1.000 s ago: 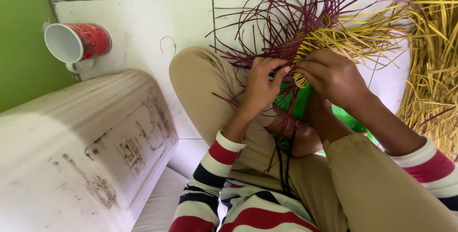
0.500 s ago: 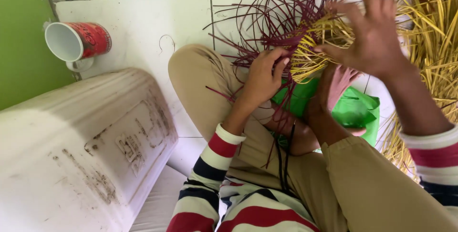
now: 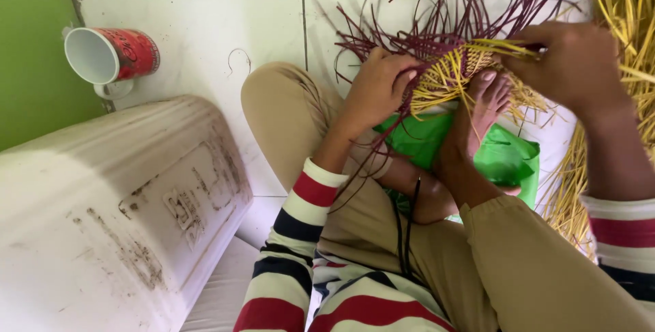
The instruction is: Weaving colored natural fibers together to create a patterned object
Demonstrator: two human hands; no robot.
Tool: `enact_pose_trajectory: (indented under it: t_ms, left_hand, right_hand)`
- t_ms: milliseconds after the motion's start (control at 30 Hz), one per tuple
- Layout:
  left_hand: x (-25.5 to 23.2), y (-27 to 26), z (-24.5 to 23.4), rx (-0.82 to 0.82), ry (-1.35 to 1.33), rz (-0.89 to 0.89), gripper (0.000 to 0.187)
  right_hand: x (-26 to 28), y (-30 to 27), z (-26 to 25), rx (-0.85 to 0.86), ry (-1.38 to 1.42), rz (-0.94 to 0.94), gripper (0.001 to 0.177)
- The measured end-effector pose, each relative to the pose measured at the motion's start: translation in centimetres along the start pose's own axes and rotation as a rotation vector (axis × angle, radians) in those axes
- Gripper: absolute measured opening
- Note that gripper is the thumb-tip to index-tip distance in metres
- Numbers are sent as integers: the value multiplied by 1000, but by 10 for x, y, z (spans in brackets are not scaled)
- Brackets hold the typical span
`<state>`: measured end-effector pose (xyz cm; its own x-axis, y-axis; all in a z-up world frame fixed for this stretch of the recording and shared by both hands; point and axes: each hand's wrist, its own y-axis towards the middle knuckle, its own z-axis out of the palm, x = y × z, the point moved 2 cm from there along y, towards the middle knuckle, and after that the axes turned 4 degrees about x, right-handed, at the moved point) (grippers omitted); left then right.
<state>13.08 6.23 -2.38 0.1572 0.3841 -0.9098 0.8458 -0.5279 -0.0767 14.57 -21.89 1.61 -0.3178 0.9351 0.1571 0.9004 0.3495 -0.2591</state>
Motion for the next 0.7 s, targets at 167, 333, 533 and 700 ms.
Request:
enact_pose_trajectory:
  t_ms: [167, 333, 533, 700]
  left_hand:
    - [-46, -11, -23, -391, 451, -123, 14]
    - [-73, -25, -13, -489, 408, 116, 10]
    - [-17, -27, 23, -360, 253, -13, 19]
    - [-6, -24, 20, -360, 237, -113, 23]
  right_hand:
    - [4, 4, 14, -16, -188, 47, 28]
    - [-4, 6, 21, -55, -259, 37, 29]
    - [-2, 14, 5, -55, -425, 37, 27]
    - [46, 7, -37, -245, -484, -43, 53]
